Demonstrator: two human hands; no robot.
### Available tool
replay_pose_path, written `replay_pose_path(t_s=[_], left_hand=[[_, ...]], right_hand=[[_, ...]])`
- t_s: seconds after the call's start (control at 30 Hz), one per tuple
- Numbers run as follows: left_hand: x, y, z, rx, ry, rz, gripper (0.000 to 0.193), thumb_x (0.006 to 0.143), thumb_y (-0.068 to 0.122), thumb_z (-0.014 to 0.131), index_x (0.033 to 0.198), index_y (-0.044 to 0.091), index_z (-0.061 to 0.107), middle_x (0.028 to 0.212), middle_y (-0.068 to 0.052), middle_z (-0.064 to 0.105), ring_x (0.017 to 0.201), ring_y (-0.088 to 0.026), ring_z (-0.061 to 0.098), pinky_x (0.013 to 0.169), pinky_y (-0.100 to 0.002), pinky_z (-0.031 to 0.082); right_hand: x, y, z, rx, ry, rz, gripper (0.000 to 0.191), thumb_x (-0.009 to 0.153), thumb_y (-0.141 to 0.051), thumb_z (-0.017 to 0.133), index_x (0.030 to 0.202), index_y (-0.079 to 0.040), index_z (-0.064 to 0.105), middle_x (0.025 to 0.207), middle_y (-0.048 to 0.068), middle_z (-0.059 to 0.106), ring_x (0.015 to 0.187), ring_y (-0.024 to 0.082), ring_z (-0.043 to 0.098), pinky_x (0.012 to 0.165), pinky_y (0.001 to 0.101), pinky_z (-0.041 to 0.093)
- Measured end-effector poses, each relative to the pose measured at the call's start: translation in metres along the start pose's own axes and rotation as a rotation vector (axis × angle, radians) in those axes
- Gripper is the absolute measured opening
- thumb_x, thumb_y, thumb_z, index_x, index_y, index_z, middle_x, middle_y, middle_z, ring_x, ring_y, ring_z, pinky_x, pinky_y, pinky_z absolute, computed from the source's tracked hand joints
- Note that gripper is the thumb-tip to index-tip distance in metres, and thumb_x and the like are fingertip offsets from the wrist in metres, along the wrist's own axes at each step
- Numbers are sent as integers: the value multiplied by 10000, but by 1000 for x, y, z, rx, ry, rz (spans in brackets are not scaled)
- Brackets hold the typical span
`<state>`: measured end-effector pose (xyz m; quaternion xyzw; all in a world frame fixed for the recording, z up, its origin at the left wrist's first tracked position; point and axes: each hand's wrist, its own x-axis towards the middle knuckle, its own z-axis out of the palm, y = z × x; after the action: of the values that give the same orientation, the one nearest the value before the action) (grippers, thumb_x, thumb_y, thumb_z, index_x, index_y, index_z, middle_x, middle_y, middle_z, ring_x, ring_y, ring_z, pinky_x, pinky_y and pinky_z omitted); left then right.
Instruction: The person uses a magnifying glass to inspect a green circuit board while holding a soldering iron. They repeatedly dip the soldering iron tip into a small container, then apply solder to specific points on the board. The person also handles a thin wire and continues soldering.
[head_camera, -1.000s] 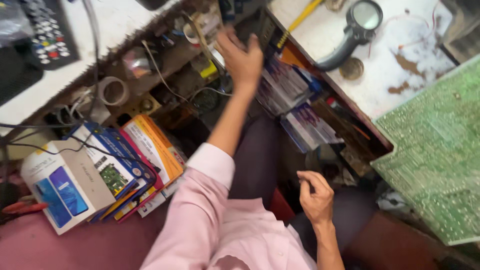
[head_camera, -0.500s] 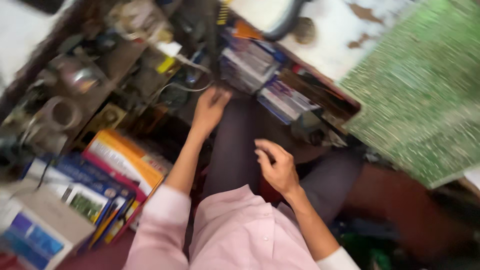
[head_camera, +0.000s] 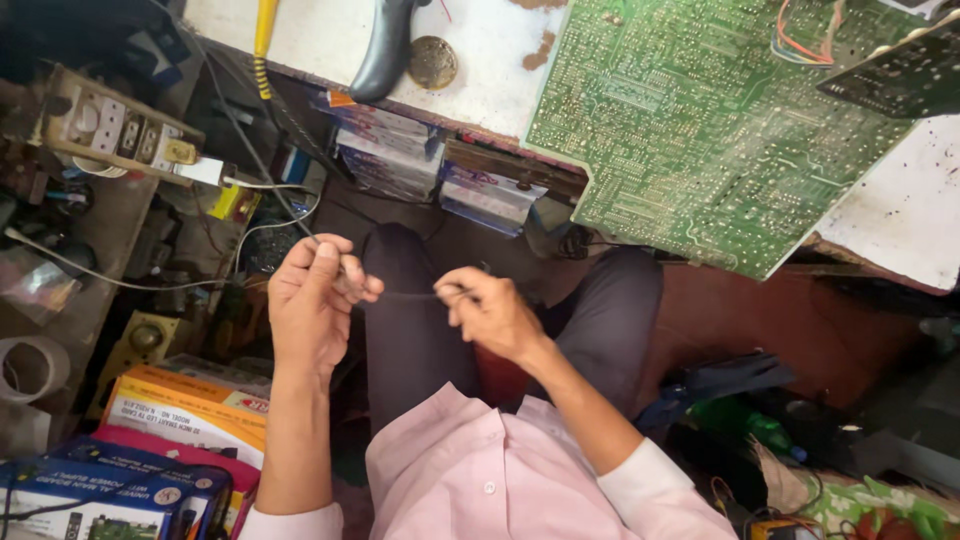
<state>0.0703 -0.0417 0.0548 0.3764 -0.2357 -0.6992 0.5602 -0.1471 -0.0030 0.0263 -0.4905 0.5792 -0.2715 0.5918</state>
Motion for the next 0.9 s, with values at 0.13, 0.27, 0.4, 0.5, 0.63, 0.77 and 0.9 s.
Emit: replay_pose_path(t_s=[0.13,0.27,0.4,0.5,0.63,0.77,0.9], left_hand=[[2,-2,-11,80,123,84,159,1118,110,529,1153,-15,622,805,-73,646,644,-187,663,578,-297,539],[7,2,-13,205,275,164,212,1088,124,575,1259,0,580,859,-85,653,662,-184,658,591,-285,529],[-6,3,6,816,510,505,261,1044,189,604,1223,0,618,877,-66,679,723,-174,673,647,-286,536],[-19,0,26,1029,453,752,302,1010,237,626,1197,-1,647,891,-52,699,769,-166,684,690,-287,541],[-14,-13,49,909,-27,146,361,966,301,655,1161,-1,684,909,-34,725,831,-155,698,747,-289,548],[2,-35,65,592,-284,-212,353,997,319,592,1150,11,668,892,12,735,827,-60,654,729,-245,537],[17,-51,74,286,-349,-184,267,1064,227,571,1134,-6,681,796,10,628,712,-62,575,676,-232,489]], right_hand=[[-17,2,-24,1,141,-51,234,943,-134,655,1163,-56,670,759,26,713,612,60,639,546,234,526],[-33,-7,-24,-75,190,-154,130,961,-117,693,1054,-26,700,811,37,708,662,76,665,591,238,548],[-43,-20,-15,-279,207,-471,125,917,-78,739,1005,-20,672,876,67,682,711,123,698,642,265,566],[-44,-25,-6,-342,163,-512,136,893,-78,767,976,-27,673,849,82,664,679,163,692,621,297,563],[-42,-26,-1,-438,148,-705,138,908,-53,762,978,-24,647,899,105,665,775,265,683,687,367,559],[-41,-23,-4,-508,88,-740,135,872,-46,764,970,-33,672,881,116,658,796,308,682,712,411,557],[-42,-22,-7,-530,27,-734,138,872,-65,751,993,-38,691,969,124,690,860,305,697,766,407,577]])
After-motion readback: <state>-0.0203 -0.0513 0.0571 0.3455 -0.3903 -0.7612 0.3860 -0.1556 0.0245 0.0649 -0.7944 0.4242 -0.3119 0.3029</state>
